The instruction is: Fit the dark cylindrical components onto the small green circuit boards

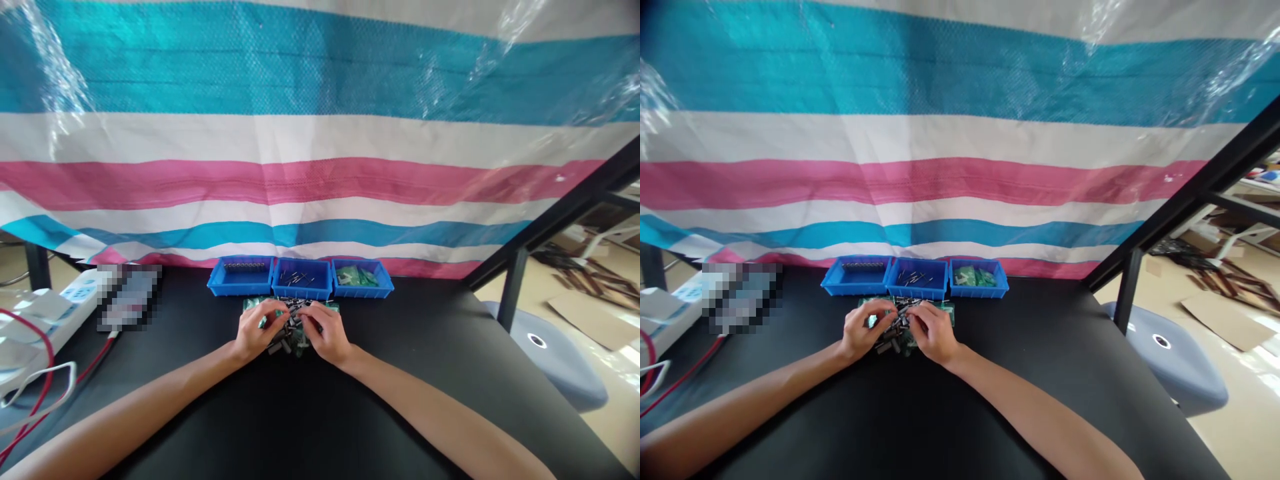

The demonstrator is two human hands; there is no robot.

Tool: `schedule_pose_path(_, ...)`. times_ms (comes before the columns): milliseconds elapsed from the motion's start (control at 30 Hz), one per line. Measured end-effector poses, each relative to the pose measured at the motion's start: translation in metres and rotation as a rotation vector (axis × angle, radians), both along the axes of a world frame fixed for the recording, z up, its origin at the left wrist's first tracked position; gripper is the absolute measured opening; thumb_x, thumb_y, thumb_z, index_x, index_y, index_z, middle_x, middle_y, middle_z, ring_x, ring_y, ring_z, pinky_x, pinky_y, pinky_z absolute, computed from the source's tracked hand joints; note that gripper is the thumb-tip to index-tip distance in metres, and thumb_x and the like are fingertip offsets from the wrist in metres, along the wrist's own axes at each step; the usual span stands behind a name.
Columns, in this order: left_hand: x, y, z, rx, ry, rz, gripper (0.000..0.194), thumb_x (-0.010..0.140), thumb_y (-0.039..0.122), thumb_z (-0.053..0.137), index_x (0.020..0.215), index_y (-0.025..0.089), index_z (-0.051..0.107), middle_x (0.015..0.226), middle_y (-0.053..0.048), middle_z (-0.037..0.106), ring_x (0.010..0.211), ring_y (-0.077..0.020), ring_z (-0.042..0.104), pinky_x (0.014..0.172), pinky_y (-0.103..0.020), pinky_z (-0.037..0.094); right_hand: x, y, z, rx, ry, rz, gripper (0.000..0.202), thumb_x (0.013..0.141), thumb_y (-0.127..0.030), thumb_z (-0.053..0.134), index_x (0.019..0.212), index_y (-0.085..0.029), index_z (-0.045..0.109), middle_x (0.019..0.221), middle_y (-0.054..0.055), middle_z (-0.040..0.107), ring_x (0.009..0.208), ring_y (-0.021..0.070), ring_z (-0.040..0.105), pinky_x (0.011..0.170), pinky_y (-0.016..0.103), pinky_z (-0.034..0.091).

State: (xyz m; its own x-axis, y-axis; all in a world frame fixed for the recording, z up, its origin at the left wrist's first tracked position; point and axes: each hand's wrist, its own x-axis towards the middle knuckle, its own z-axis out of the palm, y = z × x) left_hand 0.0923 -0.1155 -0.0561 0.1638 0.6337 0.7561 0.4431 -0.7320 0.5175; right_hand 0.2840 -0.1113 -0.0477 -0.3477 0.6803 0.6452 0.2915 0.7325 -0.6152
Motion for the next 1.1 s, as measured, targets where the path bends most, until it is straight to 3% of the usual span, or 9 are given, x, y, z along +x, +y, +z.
schedule_pose_path(433, -0.0071, -0.0004, 0.0, -0.041, -0.055, -0.143, 0.02, 0.083, 0.01, 0.053, 0.101, 0.017, 0.058, 0.079, -0.005, 0.058, 0.07, -0.0147, 0.057, 0.06, -0.026, 0.047, -0.0002, 0.0007, 0.0, -0.014, 0.008, 0.015, 0.016, 0.092, -0.017, 0.048, 0.095, -0.017, 0.064, 0.077, 0.004, 0.062, 0.066, 0.014, 0.058, 0.061, 0.025, 0.048)
schedule_pose_path(1100, -0.0049, 0.0027, -0.0051, -0.091, -0.156, -0.183, 0.016, 0.089, 0.015, 0.053, 0.104, 0.018, 0.053, 0.094, -0.008, 0.059, 0.077, -0.0131, 0.059, 0.06, -0.023, 0.05, 0.0001, 0.0012, -0.0017, -0.014, 0.003, 0.019, 0.015, 0.093, -0.018, 0.049, 0.096, -0.018, 0.063, 0.08, 0.005, 0.063, 0.068, 0.0143, 0.059, 0.063, 0.026, 0.049)
